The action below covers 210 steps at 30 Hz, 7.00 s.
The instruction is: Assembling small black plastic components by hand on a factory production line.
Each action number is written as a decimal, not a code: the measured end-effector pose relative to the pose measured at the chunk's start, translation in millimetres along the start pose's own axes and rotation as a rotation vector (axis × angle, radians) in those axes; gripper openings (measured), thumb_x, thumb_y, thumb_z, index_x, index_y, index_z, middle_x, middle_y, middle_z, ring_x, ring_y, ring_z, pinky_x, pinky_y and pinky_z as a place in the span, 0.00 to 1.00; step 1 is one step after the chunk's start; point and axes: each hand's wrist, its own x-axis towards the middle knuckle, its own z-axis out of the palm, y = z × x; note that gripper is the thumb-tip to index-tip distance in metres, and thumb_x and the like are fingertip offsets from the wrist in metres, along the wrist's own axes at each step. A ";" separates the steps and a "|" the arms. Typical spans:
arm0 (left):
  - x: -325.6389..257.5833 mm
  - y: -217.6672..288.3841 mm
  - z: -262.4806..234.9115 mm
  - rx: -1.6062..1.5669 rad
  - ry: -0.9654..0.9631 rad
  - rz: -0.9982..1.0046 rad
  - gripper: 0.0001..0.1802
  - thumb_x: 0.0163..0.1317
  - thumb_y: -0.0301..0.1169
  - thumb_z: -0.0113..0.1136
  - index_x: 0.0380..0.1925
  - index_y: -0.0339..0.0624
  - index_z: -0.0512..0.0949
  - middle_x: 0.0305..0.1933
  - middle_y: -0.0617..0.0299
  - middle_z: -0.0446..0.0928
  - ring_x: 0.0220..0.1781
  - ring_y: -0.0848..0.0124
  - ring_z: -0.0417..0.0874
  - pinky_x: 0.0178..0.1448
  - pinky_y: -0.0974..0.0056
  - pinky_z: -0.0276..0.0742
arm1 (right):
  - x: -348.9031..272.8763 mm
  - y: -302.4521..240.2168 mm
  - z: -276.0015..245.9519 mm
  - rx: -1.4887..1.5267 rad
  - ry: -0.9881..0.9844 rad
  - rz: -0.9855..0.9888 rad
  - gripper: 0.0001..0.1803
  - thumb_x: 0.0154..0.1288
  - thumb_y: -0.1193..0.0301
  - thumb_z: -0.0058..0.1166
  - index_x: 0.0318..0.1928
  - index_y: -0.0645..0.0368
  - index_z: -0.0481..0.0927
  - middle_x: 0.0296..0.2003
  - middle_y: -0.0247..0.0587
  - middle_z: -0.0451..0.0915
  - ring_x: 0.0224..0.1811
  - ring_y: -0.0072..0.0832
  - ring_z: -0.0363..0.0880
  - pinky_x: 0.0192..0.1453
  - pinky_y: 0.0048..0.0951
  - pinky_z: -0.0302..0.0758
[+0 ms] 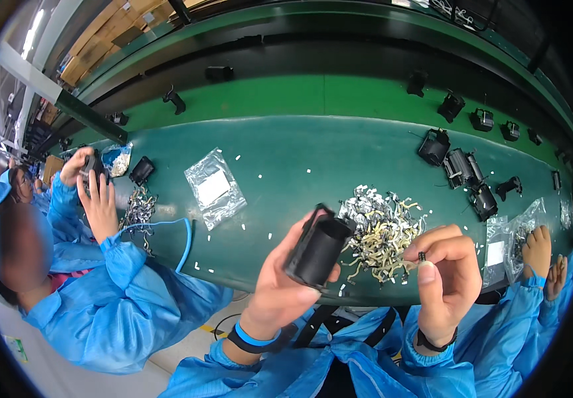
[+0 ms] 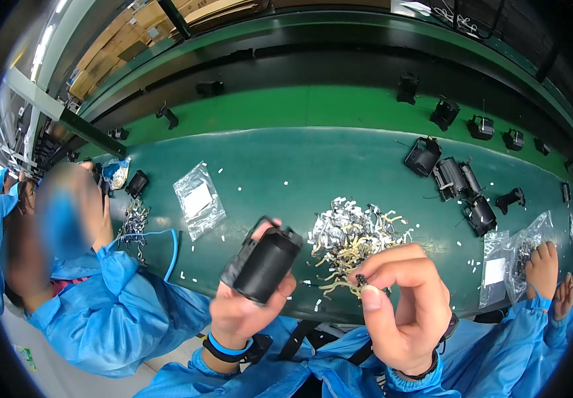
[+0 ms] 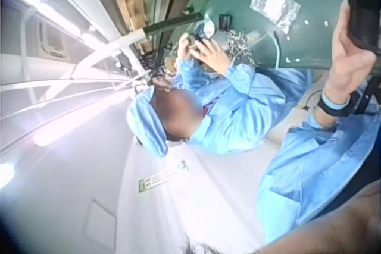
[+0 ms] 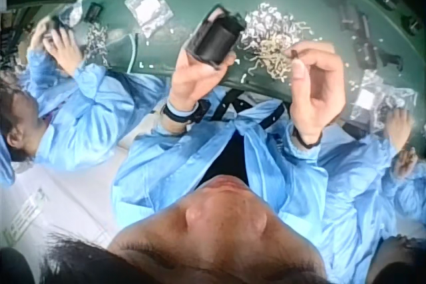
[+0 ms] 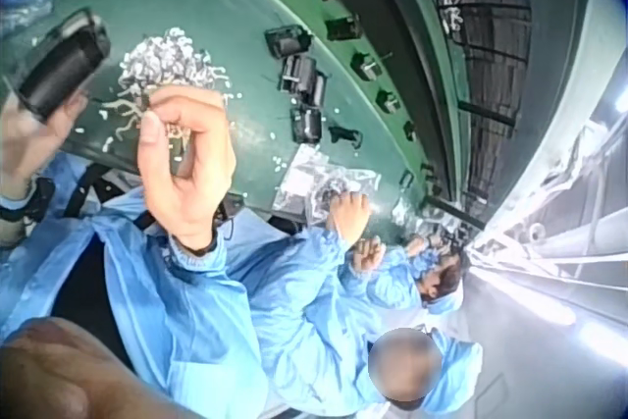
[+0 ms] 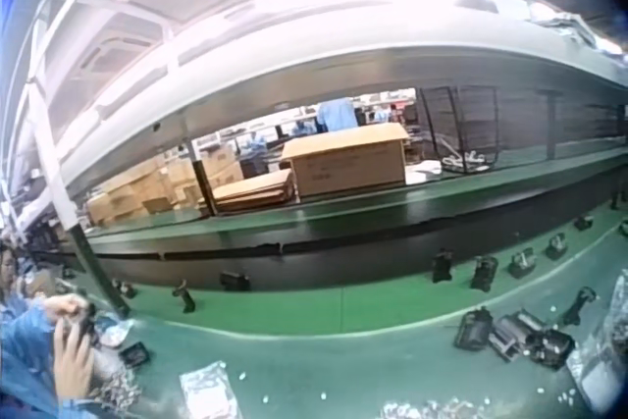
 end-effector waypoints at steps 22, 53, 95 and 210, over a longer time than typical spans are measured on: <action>-7.6 -20.7 -33.0 0.564 -0.173 0.311 0.48 0.46 0.30 0.84 0.64 0.33 0.64 0.61 0.45 0.71 0.59 0.57 0.81 0.59 0.54 0.87 | -0.2 -1.5 -14.9 -0.076 -0.026 0.007 0.07 0.64 0.78 0.59 0.39 0.66 0.75 0.35 0.53 0.82 0.37 0.32 0.81 0.46 0.30 0.78; -15.5 -10.3 -14.0 0.269 -0.042 -0.233 0.71 0.49 0.78 0.61 0.68 0.14 0.64 0.66 0.34 0.68 0.52 0.59 0.80 0.46 0.60 0.78 | 19.4 -17.5 -18.1 -0.341 -0.463 -0.137 0.08 0.54 0.83 0.65 0.35 0.66 0.81 0.31 0.50 0.84 0.28 0.36 0.81 0.32 0.31 0.77; -8.9 -12.3 3.3 0.222 0.095 -0.190 0.32 0.76 0.45 0.50 0.68 0.29 0.71 0.65 0.55 0.71 0.60 0.71 0.74 0.63 0.63 0.68 | 1.2 14.8 3.9 -0.441 -0.395 -0.130 0.13 0.57 0.88 0.65 0.41 0.67 0.79 0.42 0.53 0.86 0.37 0.40 0.87 0.41 0.33 0.83; -25.5 -58.8 -11.3 -0.037 0.069 0.048 0.52 0.63 0.60 0.67 0.75 0.35 0.59 0.75 0.51 0.64 0.75 0.57 0.68 0.75 0.53 0.71 | -46.2 29.4 39.7 0.004 0.013 0.167 0.14 0.67 0.84 0.58 0.53 0.70 0.79 0.45 0.51 0.81 0.42 0.35 0.81 0.47 0.32 0.78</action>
